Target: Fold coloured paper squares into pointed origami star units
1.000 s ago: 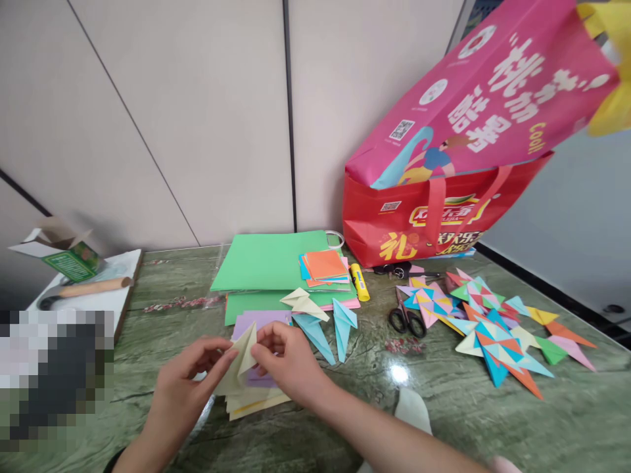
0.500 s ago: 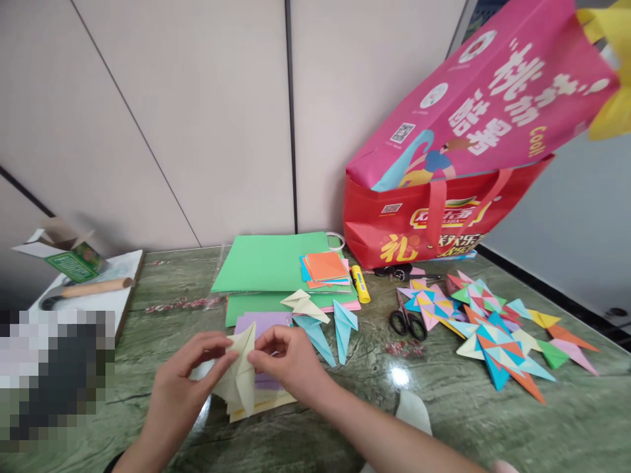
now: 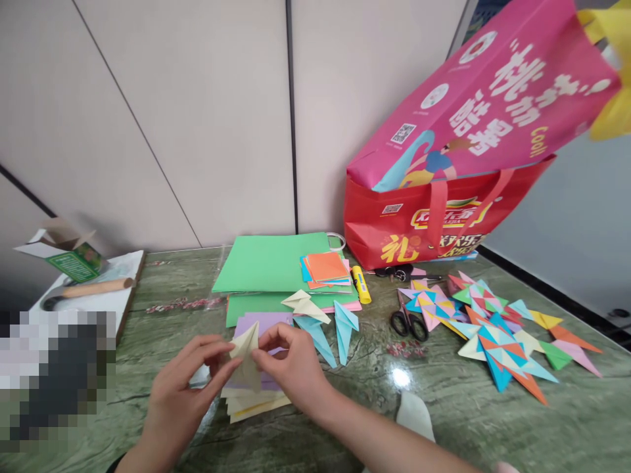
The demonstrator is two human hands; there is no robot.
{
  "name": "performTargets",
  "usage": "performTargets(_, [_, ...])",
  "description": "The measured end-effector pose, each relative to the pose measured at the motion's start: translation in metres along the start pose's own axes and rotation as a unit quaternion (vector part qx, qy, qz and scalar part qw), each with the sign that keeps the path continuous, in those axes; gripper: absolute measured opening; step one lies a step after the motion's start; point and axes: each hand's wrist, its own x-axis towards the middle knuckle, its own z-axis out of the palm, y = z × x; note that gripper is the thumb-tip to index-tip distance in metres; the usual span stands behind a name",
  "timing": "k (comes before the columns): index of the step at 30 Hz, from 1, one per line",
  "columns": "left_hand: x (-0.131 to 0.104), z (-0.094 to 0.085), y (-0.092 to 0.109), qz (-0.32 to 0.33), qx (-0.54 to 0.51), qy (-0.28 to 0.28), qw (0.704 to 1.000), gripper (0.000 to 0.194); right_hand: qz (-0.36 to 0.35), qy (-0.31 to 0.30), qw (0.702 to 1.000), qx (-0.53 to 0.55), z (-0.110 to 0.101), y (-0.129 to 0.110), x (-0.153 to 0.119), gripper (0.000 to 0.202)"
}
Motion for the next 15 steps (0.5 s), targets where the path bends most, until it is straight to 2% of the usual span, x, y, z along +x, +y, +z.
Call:
performTargets(4, [0.0017,0.0013,0.0017,-0.037,-0.067,-0.012,0.997,0.01,-0.005,-0.001,1.0,0.004,0.0005,-0.0007,-0.0007,0.013])
performTargets(15, [0.0017,0.0047,0.0008,-0.093,-0.097,-0.037,0.99,0.01,-0.055,0.019,0.998,-0.035,0.0031,-0.0005,-0.0032,0.005])
